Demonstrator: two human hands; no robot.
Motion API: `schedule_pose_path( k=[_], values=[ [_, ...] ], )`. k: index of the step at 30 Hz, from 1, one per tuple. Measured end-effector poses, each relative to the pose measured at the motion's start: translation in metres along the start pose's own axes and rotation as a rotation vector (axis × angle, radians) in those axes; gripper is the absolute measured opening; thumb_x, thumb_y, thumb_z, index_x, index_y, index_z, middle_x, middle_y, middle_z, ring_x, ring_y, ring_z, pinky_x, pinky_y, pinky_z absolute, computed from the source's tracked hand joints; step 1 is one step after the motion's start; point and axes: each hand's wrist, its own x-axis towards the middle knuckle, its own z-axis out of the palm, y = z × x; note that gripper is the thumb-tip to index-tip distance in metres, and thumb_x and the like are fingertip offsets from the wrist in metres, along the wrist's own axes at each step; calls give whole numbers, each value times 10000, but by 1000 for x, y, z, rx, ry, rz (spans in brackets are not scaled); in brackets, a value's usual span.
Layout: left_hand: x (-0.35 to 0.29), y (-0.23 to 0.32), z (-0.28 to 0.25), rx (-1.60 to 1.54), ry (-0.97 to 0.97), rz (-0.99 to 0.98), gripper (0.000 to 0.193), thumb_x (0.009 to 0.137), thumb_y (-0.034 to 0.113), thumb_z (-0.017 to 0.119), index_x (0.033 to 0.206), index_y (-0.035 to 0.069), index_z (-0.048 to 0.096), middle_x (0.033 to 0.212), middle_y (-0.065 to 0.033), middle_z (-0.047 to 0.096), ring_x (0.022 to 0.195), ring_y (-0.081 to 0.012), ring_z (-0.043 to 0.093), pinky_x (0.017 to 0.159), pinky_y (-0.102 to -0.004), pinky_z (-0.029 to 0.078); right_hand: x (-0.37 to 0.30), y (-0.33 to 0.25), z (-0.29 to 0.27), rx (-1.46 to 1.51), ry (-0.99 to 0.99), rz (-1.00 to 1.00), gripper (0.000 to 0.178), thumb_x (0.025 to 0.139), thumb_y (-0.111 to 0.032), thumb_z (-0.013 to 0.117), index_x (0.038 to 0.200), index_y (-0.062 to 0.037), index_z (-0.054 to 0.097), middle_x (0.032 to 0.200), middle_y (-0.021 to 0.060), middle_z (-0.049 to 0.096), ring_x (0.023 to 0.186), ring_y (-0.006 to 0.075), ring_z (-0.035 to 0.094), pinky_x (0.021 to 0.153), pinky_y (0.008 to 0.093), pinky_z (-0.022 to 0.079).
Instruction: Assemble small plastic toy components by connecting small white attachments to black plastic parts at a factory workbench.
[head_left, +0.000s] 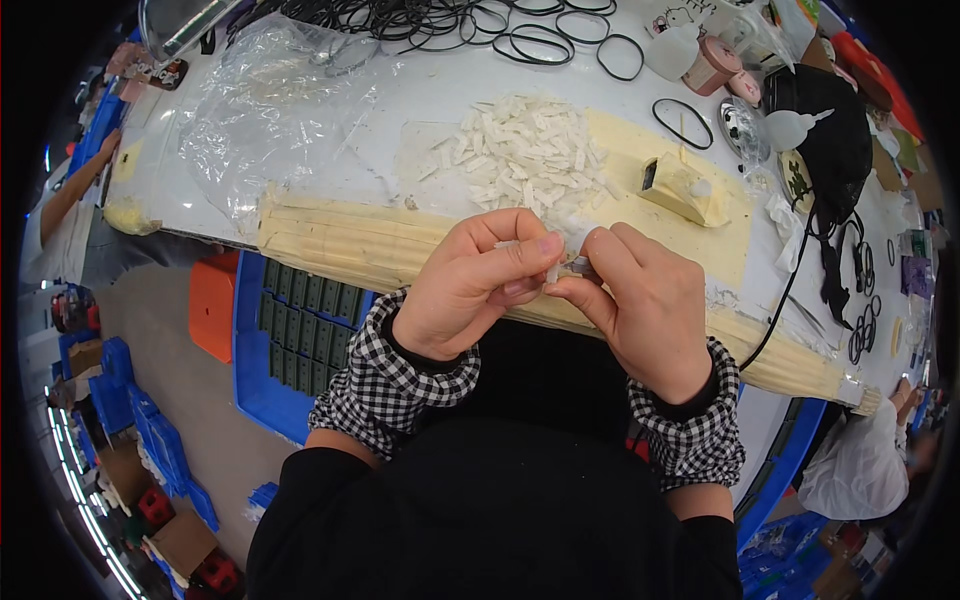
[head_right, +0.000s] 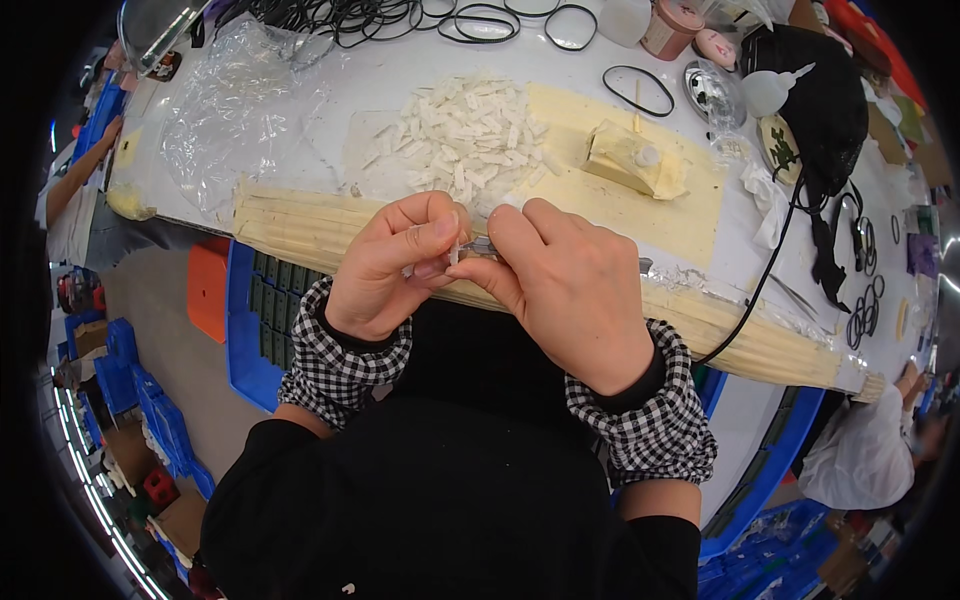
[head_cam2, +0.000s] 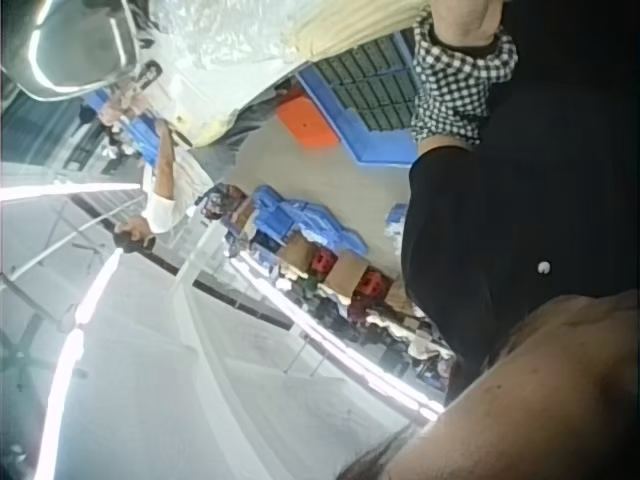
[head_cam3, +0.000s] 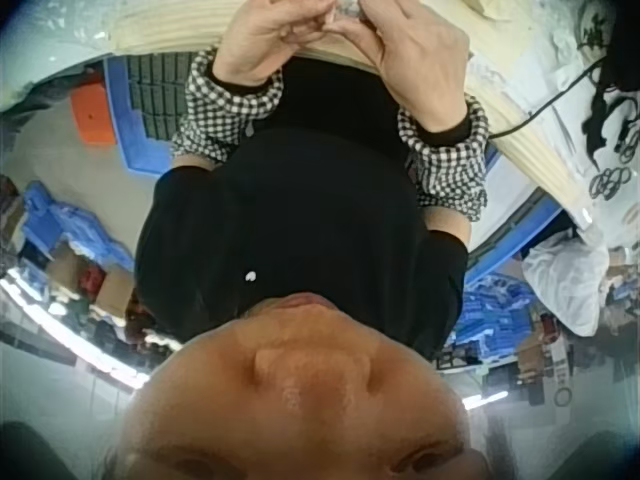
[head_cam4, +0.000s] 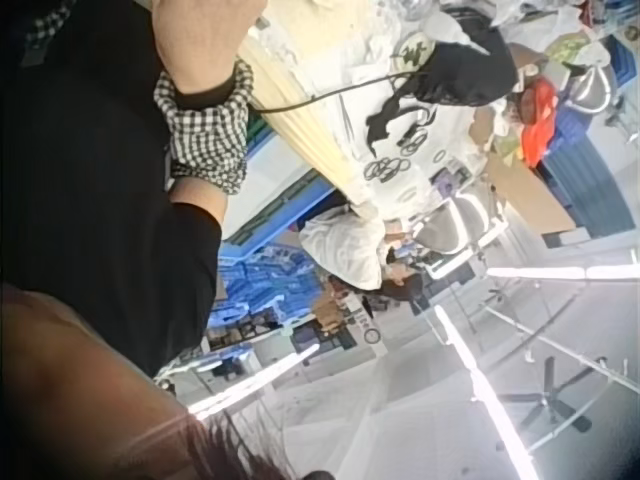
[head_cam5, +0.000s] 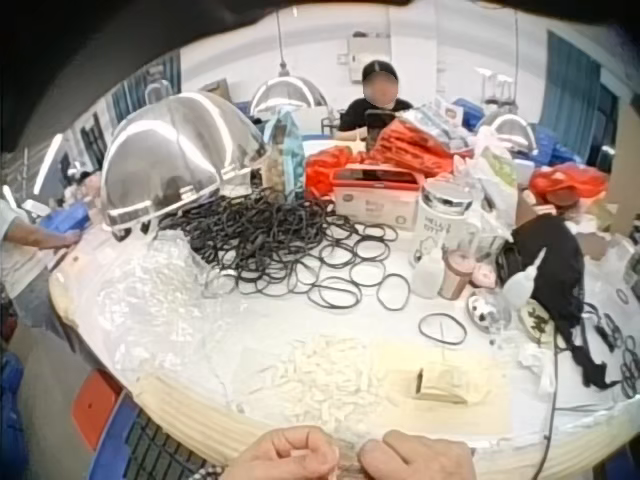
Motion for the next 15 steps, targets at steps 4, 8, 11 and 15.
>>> schedule_pose_path(
  k=[4,8,11,15],
  values=[
    [-1,0,0,11,-2,5,158,916,162,590,793,68,557,695,37,526,575,-21,359,531,-171,296,0,-1,-2,-15,-13,-11,342,790,-412,647,737,-103,512,625,37,463,531,221,537,457,328,407],
    [-1,0,2,-8,31,5,159,928,167,569,810,61,554,697,31,513,584,-25,363,534,-170,294,-2,1,-1,58,-28,0,330,791,-382,665,743,-90,517,639,38,485,532,222,538,460,328,408],
    [1,0,-3,-68,45,73,175,952,180,522,841,46,549,707,14,505,593,-34,373,535,-172,296,-2,9,1,153,44,102,264,799,-304,685,776,-80,547,664,46,515,540,228,545,468,322,415],
    [0,7,-13,-173,59,118,174,983,187,449,954,33,524,860,-30,502,660,-51,396,534,-172,319,-5,20,13,138,113,181,148,797,-178,691,841,-76,593,727,53,551,574,234,564,494,319,434]
  ],
)
